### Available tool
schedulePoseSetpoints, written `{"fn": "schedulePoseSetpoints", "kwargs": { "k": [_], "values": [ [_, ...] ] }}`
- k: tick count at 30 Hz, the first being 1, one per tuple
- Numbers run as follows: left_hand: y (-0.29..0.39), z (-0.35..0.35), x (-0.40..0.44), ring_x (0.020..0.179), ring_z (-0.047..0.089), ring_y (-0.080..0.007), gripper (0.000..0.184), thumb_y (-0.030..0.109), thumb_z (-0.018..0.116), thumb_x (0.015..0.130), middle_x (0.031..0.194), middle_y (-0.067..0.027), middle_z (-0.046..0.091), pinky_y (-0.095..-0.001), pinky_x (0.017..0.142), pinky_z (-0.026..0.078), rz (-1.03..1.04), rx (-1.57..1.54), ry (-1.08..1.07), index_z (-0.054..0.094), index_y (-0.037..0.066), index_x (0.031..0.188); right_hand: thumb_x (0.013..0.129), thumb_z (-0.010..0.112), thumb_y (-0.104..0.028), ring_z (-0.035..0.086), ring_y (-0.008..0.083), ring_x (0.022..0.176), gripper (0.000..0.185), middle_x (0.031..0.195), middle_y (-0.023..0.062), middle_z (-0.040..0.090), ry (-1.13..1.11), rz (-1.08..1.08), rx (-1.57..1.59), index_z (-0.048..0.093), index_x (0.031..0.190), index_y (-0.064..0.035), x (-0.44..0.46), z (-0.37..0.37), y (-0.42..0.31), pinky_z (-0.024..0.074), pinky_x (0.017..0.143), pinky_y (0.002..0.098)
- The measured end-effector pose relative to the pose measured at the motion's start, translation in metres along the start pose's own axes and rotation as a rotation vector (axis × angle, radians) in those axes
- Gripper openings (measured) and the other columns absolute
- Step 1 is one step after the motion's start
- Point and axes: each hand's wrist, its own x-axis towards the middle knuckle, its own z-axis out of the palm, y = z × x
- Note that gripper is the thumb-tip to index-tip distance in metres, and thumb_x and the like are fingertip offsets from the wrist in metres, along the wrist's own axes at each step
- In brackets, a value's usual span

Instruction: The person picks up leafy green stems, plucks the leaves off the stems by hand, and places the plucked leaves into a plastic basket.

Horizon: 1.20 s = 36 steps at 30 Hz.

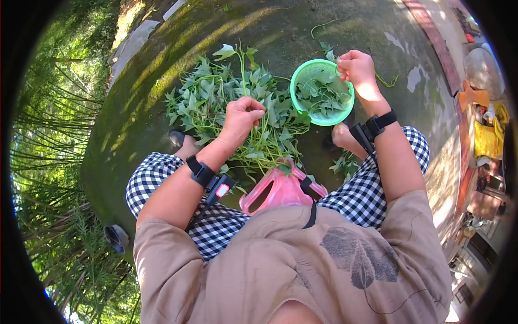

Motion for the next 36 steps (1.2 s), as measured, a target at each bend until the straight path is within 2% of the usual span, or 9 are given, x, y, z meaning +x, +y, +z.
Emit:
{"fn": "schedulePoseSetpoints", "kwargs": {
  "k": [3,6,11,13,16,20,24,33,36],
  "values": [
    [-0.002,0.002,-0.001,0.054,0.055,-0.0104,0.004,-0.005,0.069,0.073,0.076,-0.0052,0.058,-0.0236,0.049,0.044,0.067,0.06,-0.031,0.065,-0.003,0.075,0.07,0.078,-0.018,0.066,0.0329,0.095,0.026,0.094,0.0127,0.07,0.136,0.063,-0.557,0.065,0.089,-0.0065,0.001,0.014,0.012,0.05,0.08,0.0445],
    [-0.005,0.007,0.001,0.06,0.055,-0.0118,0.007,-0.007,0.069,0.069,0.078,-0.0056,0.056,-0.0255,0.054,0.045,0.152,0.047,-0.061,0.065,-0.004,0.073,0.074,0.076,-0.027,0.066,0.0352,0.093,0.026,0.097,0.0133,0.07,0.064,0.004,-0.721,0.067,0.09,-0.008,-0.022,0.037,-0.006,0.0504,0.078,0.0458],
    [-0.01,0.013,0.004,0.074,0.056,-0.0106,0.013,-0.009,0.07,0.065,0.086,-0.0037,0.06,-0.0238,0.064,0.046,0.352,0.297,-0.102,0.064,0.0,0.073,0.081,0.071,-0.017,0.055,0.0128,0.046,0.019,0.064,0.0051,0.061,-0.467,0.029,0.15,0.066,0.081,0.0012,-0.031,0.089,-0.004,0.0424,0.044,0.0289],
    [-0.006,0.017,0.001,0.069,0.054,-0.0123,0.016,-0.008,0.071,0.061,0.08,-0.0037,0.057,-0.0265,0.063,0.044,0.345,0.32,-0.109,0.061,0.001,0.07,0.082,0.069,-0.018,0.061,0.0183,0.055,0.014,0.069,0.0081,0.064,-0.562,0.125,0.239,0.067,0.084,-0.0043,-0.041,0.106,-0.014,0.0472,0.05,0.0325],
    [-0.006,0.021,0.0,0.064,0.052,-0.0189,0.02,-0.003,0.074,0.058,0.072,-0.0061,0.053,-0.0315,0.059,0.043,0.338,0.266,-0.118,0.056,0.001,0.066,0.081,0.065,-0.013,0.064,0.0244,0.068,0.007,0.078,0.0095,0.063,0.006,-0.659,-0.392,0.067,0.087,-0.0109,-0.056,0.122,-0.028,0.0508,0.059,0.036],
    [0.004,0.014,-0.008,0.064,0.052,-0.0228,0.023,0.002,0.077,0.063,0.07,-0.0082,0.053,-0.0339,0.058,0.043,0.349,0.433,-0.14,0.055,0.001,0.067,0.075,0.06,-0.008,0.063,0.0302,0.08,0.016,0.089,0.009,0.056,0.006,-0.991,-0.668,0.065,0.09,-0.0127,-0.056,0.11,-0.055,0.052,0.068,0.0424],
    [0.011,0.003,-0.01,0.063,0.052,-0.0164,0.018,0.011,0.071,0.08,0.07,-0.0049,0.056,-0.0324,0.059,0.044,0.391,0.42,-0.006,0.056,0.002,0.077,0.075,0.06,-0.009,0.062,0.0318,0.086,0.016,0.096,0.012,0.057,-0.187,-0.814,-0.964,0.065,0.09,-0.0093,-0.049,0.105,-0.049,0.0508,0.073,0.0444],
    [-0.003,-0.024,0.008,0.062,0.056,-0.009,0.017,0.009,0.067,0.081,0.068,-0.0038,0.064,-0.0277,0.058,0.044,0.264,0.31,0.042,0.068,0.0,0.096,0.077,0.059,-0.018,0.059,0.033,0.092,0.015,0.087,0.0106,0.059,-0.292,-1.07,-0.978,0.065,0.079,-0.0055,-0.057,0.102,-0.028,0.0477,0.077,0.0471],
    [0.0,-0.021,0.004,0.061,0.054,-0.008,0.015,0.009,0.068,0.081,0.067,-0.0024,0.063,-0.0265,0.056,0.043,0.281,0.349,0.002,0.068,0.0,0.093,0.079,0.055,-0.019,0.06,0.0333,0.085,0.019,0.084,0.012,0.062,-0.185,-0.83,-0.693,0.064,0.074,-0.0037,-0.054,0.104,-0.017,0.0476,0.075,0.0464]
  ]
}}
